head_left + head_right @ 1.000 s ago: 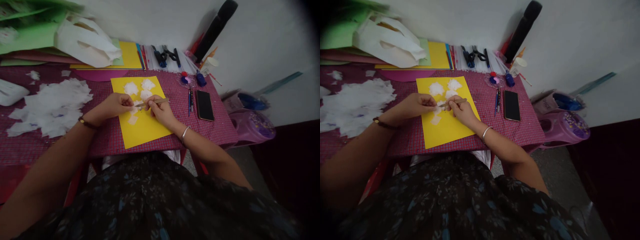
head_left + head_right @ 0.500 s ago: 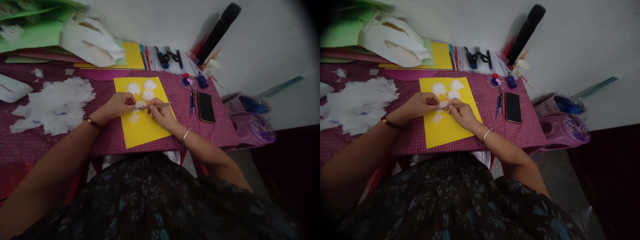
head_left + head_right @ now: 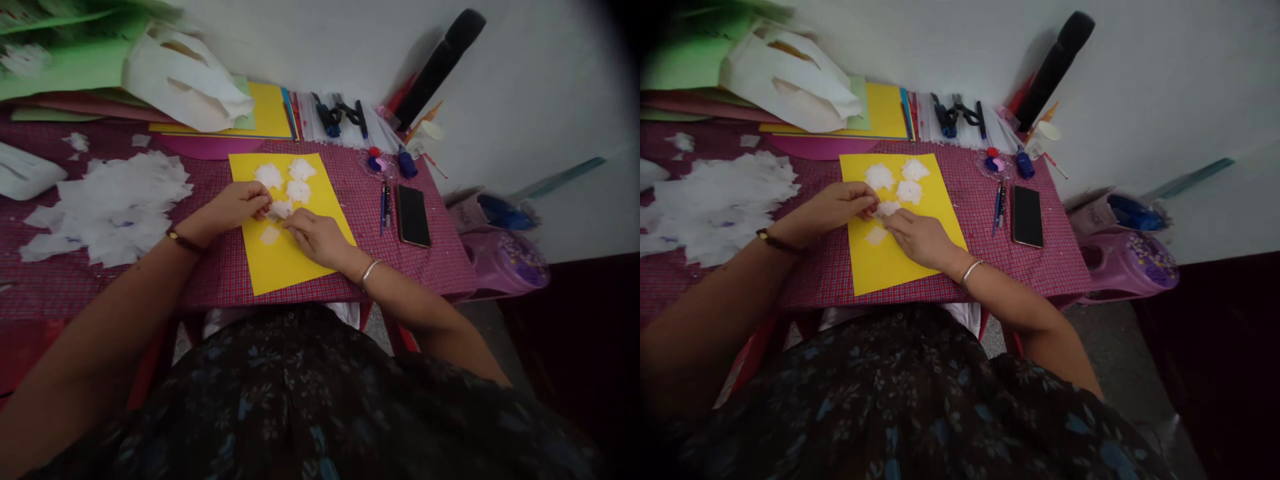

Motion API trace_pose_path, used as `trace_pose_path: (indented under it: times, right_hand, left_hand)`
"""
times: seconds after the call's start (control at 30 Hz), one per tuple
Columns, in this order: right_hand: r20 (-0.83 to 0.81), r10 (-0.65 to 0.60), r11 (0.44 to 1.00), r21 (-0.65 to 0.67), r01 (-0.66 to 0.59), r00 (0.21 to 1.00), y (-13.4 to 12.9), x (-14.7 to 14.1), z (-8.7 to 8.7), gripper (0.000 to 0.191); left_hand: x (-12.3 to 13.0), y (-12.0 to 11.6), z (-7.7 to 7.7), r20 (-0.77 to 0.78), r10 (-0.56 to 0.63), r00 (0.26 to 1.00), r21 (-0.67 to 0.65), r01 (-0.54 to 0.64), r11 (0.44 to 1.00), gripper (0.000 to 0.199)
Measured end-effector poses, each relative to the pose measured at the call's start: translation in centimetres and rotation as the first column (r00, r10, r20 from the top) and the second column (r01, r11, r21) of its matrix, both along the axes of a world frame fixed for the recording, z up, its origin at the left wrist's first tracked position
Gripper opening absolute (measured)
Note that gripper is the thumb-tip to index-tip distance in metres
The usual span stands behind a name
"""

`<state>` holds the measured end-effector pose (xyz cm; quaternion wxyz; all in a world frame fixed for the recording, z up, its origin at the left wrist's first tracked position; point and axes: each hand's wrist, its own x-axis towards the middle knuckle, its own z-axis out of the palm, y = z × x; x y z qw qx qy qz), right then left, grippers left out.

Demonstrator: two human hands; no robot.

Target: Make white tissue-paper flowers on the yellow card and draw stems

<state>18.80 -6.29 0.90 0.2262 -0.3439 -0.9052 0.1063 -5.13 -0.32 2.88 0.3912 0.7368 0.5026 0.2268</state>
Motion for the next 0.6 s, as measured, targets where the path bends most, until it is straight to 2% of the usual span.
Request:
trace_pose_path:
  times: [0.13,0.27,0.33,0.4,0.5,0.6]
  right_hand:
    - [0.259,0.032,0.991,0.116,-0.064,0.965,-0.5,-0.2,0.6,0.035]
    - [0.316,0.046,0.985,0.145,-0.096,0.948,-0.5,-0.4,1.1,0.033]
    - [0.312,0.039,0.986,0.139,-0.087,0.949,-0.5,-0.4,1.1,0.033]
    - [0.293,0.034,0.99,0.118,-0.071,0.955,-0.5,-0.4,1.0,0.033]
    - [0.214,0.026,0.998,0.043,-0.036,0.977,-0.3,-0.2,0.7,0.032]
    - [0.007,0.023,0.997,-0.07,-0.022,1.0,0.1,0.2,0.3,0.029]
  left_hand:
    - [-0.4,-0.4,0.3,0.041,-0.014,0.999,-0.029,0.015,0.999,0.014]
    - [-1.2,-0.5,0.2,-0.015,0.007,1.0,0.025,-0.007,1.0,0.018]
    - [-1.5,-0.5,0.3,-0.054,0.037,0.998,0.077,-0.032,0.996,0.017]
    - [-1.7,-0.7,0.7,-0.084,0.016,0.996,0.103,-0.007,0.995,0.018]
    - [-1.5,-1.2,1.4,-0.155,-0.151,0.976,0.015,0.155,0.988,0.023]
    - [-1.0,-1.9,1.9,-0.279,-0.263,0.924,-0.057,0.257,0.965,0.027]
